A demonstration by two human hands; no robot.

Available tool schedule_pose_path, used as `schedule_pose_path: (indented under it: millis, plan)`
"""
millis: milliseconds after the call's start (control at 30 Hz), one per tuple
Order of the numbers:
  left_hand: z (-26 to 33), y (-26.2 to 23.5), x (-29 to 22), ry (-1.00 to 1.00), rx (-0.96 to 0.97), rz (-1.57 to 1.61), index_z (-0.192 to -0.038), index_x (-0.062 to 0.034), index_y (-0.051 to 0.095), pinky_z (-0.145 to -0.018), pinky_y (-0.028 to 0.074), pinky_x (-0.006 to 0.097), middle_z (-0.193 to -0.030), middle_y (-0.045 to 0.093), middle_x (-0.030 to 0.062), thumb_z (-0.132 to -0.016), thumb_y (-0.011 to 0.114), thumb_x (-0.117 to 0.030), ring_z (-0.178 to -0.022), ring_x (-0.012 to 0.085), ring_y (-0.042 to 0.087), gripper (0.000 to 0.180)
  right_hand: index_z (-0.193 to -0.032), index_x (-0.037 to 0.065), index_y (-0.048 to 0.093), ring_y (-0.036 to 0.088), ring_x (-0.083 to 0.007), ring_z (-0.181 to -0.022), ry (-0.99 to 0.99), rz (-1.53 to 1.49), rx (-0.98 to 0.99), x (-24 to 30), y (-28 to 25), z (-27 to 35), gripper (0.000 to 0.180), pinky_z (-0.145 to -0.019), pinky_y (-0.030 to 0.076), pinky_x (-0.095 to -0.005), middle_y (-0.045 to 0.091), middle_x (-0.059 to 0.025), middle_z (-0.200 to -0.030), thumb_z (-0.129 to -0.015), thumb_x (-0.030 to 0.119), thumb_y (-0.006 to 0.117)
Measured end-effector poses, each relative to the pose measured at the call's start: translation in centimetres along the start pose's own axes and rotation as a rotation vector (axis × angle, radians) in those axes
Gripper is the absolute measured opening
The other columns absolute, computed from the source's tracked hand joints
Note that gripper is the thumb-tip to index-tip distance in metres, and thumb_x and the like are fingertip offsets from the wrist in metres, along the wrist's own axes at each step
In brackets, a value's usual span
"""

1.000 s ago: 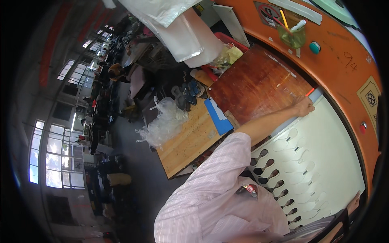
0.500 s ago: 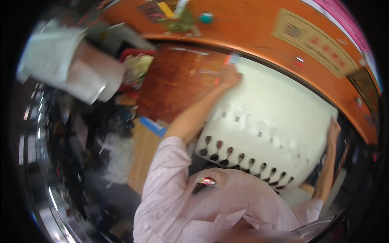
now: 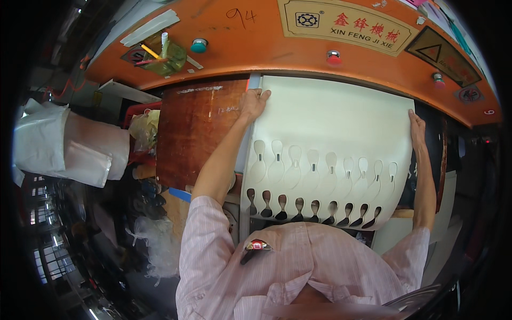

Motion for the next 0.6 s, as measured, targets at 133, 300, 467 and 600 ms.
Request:
schedule_pose_path:
  millis: [133,300,467,600]
  plan:
    - [0.4,-0.4,0.2,-0.003,-0.062,0.058,-0.087,0.0031,0.073,-0.072,0.05,0.049,-0.068,0.065,0.0196,-0.096,0.071,-0.041,-0.069,0.0345,0.066,0.045,-0.104,-0.004,0.078,0.062,-0.009,-0.079,0.036,0.0,-0.011,0.0,0.2,-0.1,0.046,-0.074,0.05,-0.0241,0.074,-0.0047,-0.089,-0.104,0.041,0.069]
    - [0.4,-0.2,0.5,0.018,-0.1,-0.083,-0.083,0.0062,0.072,-0.07,0.05,0.045,-0.066,0.064,0.02,-0.096,0.072,-0.04,-0.066,0.033,0.064,0.048,-0.099,-0.006,0.079,0.06,-0.0091,-0.075,-0.036,0.124,-0.107,1.3,1.1,0.0,0.047,-0.071,0.05,-0.0266,0.073,-0.0038,-0.084,-0.101,0.04,0.073]
    - [0.1,0.2,1.3,0.134,-0.191,-0.255,-0.076,0.0018,0.069,-0.071,0.052,0.056,-0.076,0.068,0.0283,-0.095,0.071,-0.038,-0.077,0.048,0.068,0.044,-0.118,-0.008,0.072,0.067,-0.0135,-0.089,0.016,0.052,-0.23,1.0,0.2,1.3,0.053,-0.08,0.054,-0.028,0.074,-0.0082,-0.101,-0.091,0.036,0.083]
    - [0.2,-0.1,2.0,0.173,-0.196,-0.193,-0.099,0.0022,0.072,-0.075,0.055,0.049,-0.081,0.072,0.0196,-0.091,0.075,-0.038,-0.08,0.0406,0.072,0.041,-0.12,-0.006,0.072,0.071,-0.0181,-0.092,0.068,0.366,-0.101,-0.9,-2.1,9.1,0.05,-0.084,0.057,-0.0326,0.077,-0.0133,-0.104,-0.09,0.033,0.08]
Point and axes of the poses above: each hand's wrist, its own z-axis away from the middle knuckle, its own y-axis out of the palm, x = y × z, the point moved 4 cm from there along -z, towards the middle knuckle
